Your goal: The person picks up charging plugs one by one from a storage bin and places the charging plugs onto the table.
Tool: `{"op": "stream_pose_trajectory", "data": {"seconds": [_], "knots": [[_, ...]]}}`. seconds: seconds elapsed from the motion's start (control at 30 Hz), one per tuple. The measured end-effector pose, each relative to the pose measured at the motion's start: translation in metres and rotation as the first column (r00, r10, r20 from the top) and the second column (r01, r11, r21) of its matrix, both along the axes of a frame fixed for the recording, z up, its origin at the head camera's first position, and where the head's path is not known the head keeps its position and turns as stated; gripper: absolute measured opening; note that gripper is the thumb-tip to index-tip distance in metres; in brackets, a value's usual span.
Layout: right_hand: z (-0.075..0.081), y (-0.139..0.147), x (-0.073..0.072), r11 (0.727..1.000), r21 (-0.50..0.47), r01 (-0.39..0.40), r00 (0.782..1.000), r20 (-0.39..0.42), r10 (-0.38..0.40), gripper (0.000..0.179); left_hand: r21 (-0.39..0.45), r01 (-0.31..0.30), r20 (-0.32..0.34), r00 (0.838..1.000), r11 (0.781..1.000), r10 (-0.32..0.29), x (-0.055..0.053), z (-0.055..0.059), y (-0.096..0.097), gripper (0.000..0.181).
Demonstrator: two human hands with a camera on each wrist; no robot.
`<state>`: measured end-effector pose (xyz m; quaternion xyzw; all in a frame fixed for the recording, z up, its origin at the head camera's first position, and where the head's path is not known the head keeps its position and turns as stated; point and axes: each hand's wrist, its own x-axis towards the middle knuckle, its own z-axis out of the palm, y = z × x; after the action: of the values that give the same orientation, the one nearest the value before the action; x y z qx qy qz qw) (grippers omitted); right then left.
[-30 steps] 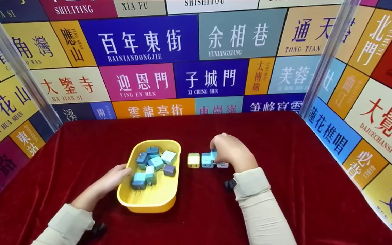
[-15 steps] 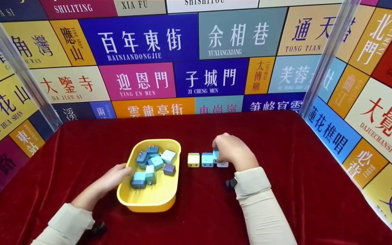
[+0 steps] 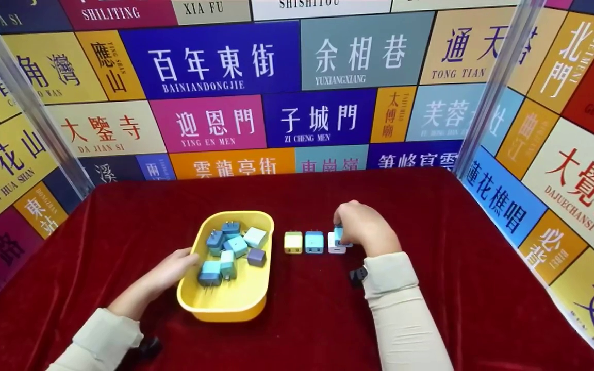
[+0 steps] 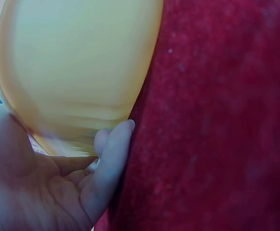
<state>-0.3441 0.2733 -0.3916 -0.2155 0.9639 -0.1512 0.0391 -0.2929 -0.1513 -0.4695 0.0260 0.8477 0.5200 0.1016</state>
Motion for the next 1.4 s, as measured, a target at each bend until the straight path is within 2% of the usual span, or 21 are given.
{"op": "stream_pose_trajectory", "data": {"seconds": [0.33, 0.63, 0.8, 1.03, 1.4], "knots": [[-0.003, 0.017, -0.003, 0.999, -0.029, 0.030, 0.999, 0.025, -0.029, 0.023, 0.002, 0.001, -0.006, 1.000, 1.000, -0.001, 0.000, -0.001, -0.001, 0.046], [-0.006, 0.027, -0.003, 0.995, -0.024, 0.101, 0.992, 0.073, -0.099, 0.034, 0.017, 0.007, -0.001, 1.000, 1.000, -0.007, 0.000, -0.002, -0.001, 0.045], [-0.009, 0.030, -0.005, 0.995, -0.022, 0.100, 0.990, 0.097, -0.097, 0.036, 0.005, 0.005, -0.003, 1.000, 1.000, -0.005, -0.001, -0.002, 0.000, 0.046], [-0.013, 0.031, -0.007, 0.996, -0.007, 0.087, 0.992, 0.092, -0.086, 0.035, -0.007, 0.002, -0.004, 1.000, 1.000, -0.002, -0.001, -0.001, 0.000, 0.047], [-0.019, 0.029, -0.010, 0.998, -0.005, 0.057, 0.994, 0.097, -0.057, 0.039, 0.018, -0.001, 0.002, 1.000, 1.000, 0.001, -0.001, -0.001, -0.001, 0.046]]}}
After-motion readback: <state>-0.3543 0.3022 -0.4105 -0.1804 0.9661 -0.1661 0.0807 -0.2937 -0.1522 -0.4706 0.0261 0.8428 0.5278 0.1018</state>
